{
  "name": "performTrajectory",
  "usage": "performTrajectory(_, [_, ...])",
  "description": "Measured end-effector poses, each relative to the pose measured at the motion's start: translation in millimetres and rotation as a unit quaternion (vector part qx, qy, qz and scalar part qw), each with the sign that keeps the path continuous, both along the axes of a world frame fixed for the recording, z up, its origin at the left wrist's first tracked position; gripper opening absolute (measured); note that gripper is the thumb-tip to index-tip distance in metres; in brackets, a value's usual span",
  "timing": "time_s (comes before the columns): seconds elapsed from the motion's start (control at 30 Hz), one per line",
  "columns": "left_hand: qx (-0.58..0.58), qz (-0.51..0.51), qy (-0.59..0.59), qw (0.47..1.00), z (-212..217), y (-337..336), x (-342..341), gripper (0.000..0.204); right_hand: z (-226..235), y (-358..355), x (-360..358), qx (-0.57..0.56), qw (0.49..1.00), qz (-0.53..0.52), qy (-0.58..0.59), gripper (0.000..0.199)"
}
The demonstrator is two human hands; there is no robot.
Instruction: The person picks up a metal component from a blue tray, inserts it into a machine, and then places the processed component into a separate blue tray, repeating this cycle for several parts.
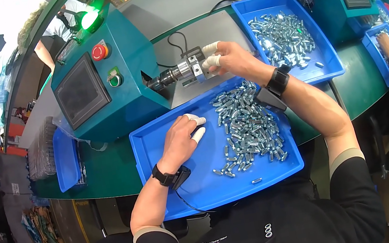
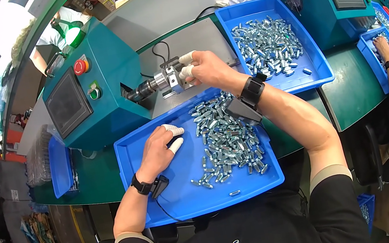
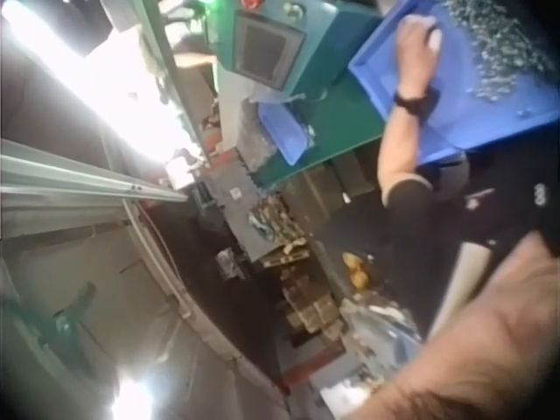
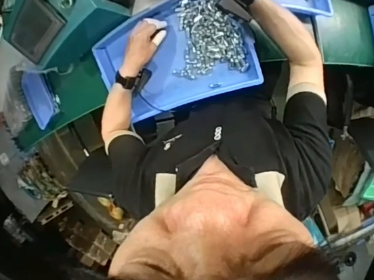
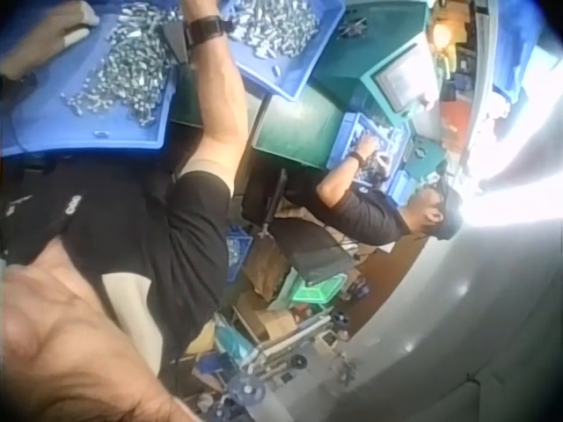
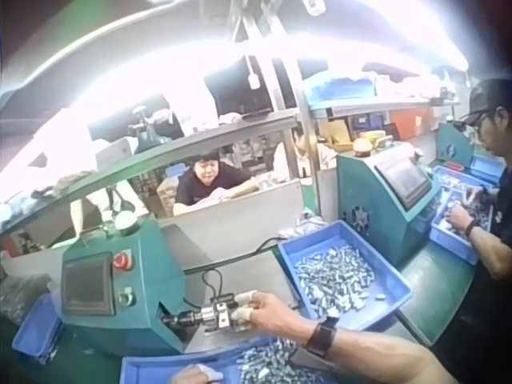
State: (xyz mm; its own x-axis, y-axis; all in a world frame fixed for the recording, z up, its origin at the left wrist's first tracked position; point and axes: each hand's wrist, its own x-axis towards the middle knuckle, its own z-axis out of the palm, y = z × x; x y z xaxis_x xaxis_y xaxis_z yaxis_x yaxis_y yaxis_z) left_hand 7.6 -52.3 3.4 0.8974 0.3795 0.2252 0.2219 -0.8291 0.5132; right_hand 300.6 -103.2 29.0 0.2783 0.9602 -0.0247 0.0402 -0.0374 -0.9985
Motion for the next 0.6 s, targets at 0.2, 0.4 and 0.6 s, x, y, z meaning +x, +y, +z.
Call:
performTrajectory(0.2, [0.008, -0.011, 0.001, 1.000, 0, 0, -3, 0.025, -1, 12, -6, -0.015, 0.999, -0.039, -0.022, 0.051])
performTrajectory(0.4, [0.018, -0.019, 0.000, 1.000, -2, 2, -7, 0.025, 7, 20, -18, 0.005, 0.896, -0.115, -0.428, 0.053])
performTrajectory(0.6, [0.006, -0.013, 0.017, 1.000, -2, 0, 0, 0.026, 21, 25, -12, -0.032, 0.810, -0.093, -0.578, 0.048])
